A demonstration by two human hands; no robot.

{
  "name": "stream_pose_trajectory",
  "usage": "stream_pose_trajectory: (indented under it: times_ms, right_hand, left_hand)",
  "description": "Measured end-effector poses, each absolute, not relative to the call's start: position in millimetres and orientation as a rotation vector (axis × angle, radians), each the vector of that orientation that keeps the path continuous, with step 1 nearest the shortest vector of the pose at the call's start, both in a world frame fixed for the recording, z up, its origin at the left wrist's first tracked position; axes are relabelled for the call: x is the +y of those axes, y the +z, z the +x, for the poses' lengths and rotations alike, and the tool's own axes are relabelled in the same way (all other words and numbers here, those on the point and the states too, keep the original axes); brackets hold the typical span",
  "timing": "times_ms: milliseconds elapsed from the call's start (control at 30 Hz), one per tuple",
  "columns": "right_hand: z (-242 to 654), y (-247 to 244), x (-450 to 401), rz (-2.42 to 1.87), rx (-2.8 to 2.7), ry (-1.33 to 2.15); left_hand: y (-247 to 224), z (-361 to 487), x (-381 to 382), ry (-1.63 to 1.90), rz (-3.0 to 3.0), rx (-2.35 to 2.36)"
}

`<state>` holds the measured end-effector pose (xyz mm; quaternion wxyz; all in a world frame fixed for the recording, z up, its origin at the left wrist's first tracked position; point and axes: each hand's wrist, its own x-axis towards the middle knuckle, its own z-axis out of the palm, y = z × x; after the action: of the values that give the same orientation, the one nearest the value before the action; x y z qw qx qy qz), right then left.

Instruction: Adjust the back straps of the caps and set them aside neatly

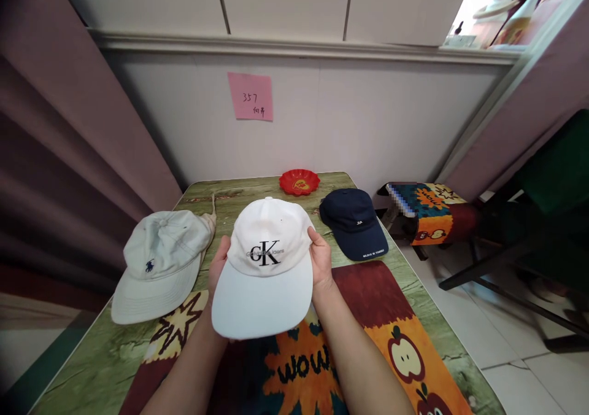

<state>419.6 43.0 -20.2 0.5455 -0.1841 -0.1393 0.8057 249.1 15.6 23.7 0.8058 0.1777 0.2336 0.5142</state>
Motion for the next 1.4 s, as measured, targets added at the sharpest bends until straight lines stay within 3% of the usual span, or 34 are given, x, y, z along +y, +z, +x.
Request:
stream_pose_trajectory:
  times_ms: [233,467,733,933,1067,1233,1400]
  right_hand:
    - [413,-23,48,-0.547,-0.308,1.935]
    - [419,-29,54,-0.589,-0.344,1.922]
    - [421,-21,52,-0.657,-0.330,1.921]
    - [430,-12,52,-0.731,-0.349,1.648]
    - [440,8,45,-0.715,-0.390,1.477]
    - [443,31,30,-0.647,-0.646,1.338]
    - [446,22,33,-0.815,-0.907,1.021]
  left_hand:
    - [24,242,24,1.055,0.255,0.410]
    - [30,238,27,1.096,0.334,0.765]
    - [5,224,35,1.155,0.276,1.091]
    - [20,220,39,1.125,0.256,0.911]
    - [32,210,37,1.308,0.376,0.822]
    - [45,205,27,1.405,0.728,0.787]
    - [40,200,27,1.486,1.183,0.913]
